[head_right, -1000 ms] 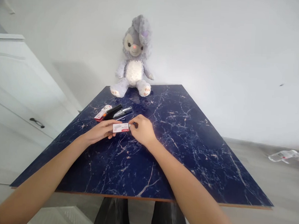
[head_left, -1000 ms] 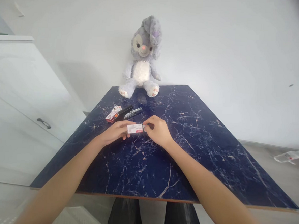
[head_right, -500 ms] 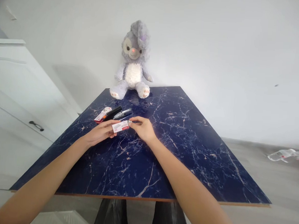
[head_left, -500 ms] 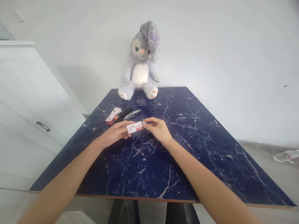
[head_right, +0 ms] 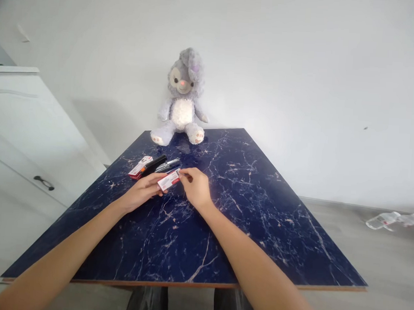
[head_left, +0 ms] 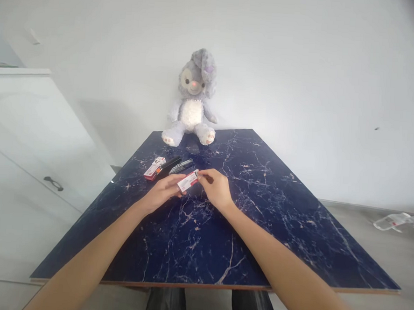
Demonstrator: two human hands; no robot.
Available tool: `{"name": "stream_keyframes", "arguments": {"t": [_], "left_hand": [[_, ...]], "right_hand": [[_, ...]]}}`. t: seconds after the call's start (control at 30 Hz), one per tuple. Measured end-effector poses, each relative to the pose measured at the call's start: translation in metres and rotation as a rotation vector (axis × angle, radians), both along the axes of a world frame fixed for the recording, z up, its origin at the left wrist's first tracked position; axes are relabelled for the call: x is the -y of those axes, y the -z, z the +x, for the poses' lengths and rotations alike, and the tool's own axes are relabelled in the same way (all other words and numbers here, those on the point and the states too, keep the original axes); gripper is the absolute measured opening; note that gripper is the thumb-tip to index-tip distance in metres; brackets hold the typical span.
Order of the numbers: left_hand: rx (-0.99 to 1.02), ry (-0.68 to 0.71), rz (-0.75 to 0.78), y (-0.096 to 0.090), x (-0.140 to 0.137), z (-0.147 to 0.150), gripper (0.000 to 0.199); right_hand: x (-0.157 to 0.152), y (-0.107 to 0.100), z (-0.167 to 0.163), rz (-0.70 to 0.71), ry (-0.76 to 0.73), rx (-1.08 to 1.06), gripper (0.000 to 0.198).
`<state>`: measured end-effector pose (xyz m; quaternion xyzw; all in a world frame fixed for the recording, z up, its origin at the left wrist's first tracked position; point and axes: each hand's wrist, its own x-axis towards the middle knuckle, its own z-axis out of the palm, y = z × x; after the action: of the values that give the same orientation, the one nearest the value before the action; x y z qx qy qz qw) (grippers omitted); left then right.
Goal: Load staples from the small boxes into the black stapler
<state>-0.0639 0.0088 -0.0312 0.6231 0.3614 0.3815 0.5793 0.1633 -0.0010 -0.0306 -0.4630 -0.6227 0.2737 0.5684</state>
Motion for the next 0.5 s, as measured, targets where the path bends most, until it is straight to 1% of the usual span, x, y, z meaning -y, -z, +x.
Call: {"name": "stream_keyframes", "arguments": {"t": [0.13,0.2,0.33,0.4,0.5], "left_hand": [[0.117,-0.028,-0.044,-0.0057,0.0031,0.0011,0.048],[0.135,-0.016,-0.072,-0.007,0.0043,0.0011,0.047],[0.126,0.005,-0.101,-0.0063,0.0053,0.0011,0.049],[0.1,-0.012,-0.083,-0.0057,0.0052,0.0019,0.051],[0.011,-0.074,0.014,-0.0062,0.0055,0.0044,0.053]], "right_hand": [[0.0011,-0.0041,-0.0042,-0.125,-0.029,-0.21,0.026],[0.0022,-0.0045,-0.0054,-0.121,-0.044,-0.216,0.026],[0.004,-0.0032,-0.0057,-0.057,-0.007,-0.166,0.025],[0.0034,-0.0026,-0.0059,-0.081,-0.032,-0.221,0.026],[0.0025,-0.0039,-0.0063,-0.203,-0.166,-0.391,0.031]]}}
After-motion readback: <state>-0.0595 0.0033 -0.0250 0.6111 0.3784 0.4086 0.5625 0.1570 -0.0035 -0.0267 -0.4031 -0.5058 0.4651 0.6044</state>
